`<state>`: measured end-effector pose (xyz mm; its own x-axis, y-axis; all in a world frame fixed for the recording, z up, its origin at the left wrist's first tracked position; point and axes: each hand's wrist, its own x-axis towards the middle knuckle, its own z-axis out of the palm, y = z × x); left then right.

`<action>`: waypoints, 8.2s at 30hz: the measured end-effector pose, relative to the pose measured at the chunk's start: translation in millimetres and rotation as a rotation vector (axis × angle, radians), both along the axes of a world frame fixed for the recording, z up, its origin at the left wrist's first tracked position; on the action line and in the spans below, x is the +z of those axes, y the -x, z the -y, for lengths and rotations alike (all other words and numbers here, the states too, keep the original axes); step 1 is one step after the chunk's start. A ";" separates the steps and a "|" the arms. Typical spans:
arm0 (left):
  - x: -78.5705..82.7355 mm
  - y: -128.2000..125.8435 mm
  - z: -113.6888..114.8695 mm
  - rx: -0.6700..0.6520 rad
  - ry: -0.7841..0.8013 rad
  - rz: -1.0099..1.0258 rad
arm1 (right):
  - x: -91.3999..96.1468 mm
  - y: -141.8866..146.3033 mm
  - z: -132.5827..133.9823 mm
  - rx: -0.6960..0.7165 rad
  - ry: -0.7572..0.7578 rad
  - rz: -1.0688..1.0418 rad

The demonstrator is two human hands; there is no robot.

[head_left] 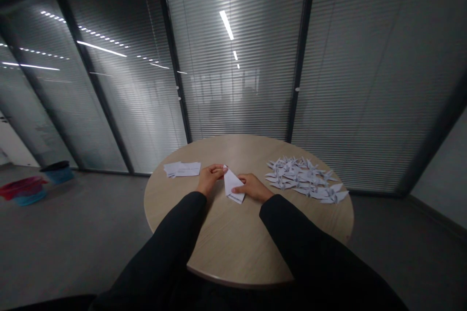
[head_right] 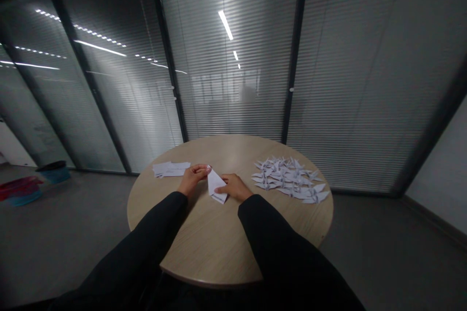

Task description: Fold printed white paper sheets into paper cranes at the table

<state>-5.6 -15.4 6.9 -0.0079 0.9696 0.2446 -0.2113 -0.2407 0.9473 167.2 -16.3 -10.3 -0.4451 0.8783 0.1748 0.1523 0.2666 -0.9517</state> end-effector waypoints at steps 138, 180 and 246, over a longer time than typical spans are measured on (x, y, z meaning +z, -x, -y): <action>-13.1 -10.5 1.5 -0.196 -0.290 -0.460 | 12.7 4.8 6.2 -0.364 -0.063 -0.280; -14.8 -9.7 2.9 -0.140 -0.257 -0.548 | 17.7 1.9 7.2 -0.481 -0.039 -0.361; -10.4 -3.8 6.4 0.100 -0.395 -0.836 | 4.5 -0.3 -6.5 -0.330 0.013 -0.420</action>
